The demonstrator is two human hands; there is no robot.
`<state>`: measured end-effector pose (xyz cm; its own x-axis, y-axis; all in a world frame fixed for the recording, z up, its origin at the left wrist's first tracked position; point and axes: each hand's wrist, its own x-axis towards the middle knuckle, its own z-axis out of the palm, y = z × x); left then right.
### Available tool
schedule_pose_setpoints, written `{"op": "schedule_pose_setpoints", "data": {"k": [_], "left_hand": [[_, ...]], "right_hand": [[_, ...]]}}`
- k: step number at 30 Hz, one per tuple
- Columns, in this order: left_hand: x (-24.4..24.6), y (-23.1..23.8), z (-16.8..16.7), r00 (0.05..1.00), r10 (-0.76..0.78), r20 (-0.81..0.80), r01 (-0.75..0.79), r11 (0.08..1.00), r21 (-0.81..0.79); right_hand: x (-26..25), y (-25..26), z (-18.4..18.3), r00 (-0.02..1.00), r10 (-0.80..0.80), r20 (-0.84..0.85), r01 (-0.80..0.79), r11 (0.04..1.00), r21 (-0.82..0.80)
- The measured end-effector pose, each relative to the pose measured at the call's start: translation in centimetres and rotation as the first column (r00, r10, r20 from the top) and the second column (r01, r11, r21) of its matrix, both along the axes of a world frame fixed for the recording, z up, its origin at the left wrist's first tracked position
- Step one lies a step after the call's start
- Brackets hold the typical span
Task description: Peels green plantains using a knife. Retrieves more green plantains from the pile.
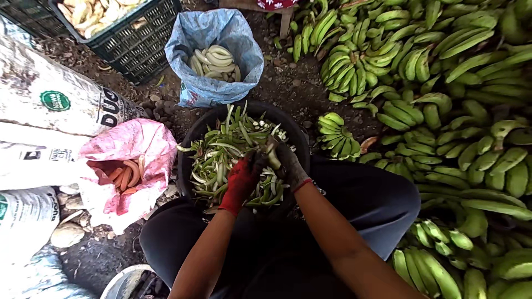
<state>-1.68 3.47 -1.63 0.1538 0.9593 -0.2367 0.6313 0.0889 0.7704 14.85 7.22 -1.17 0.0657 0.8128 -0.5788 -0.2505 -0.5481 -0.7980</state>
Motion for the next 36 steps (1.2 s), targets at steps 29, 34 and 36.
{"op": "schedule_pose_setpoints", "data": {"k": [29, 34, 36], "left_hand": [[-1.5, 3.2, -3.0, 0.978, -0.071, -0.198, 0.056, 0.995, -0.080], [-0.1, 1.9, -1.2, 0.994, -0.045, -0.098, 0.047, 0.999, 0.025], [0.6, 1.0, -1.1, 0.993, -0.067, -0.096, 0.083, 0.982, 0.170]], "right_hand": [[3.5, 0.1, -0.1, 0.668, 0.669, 0.326, -0.657, 0.736, -0.163], [3.0, 0.3, -1.2, 0.960, 0.165, 0.226, -0.160, 0.986, -0.043], [2.0, 0.8, -0.4, 0.997, -0.049, 0.065, 0.052, 0.997, -0.054]]}}
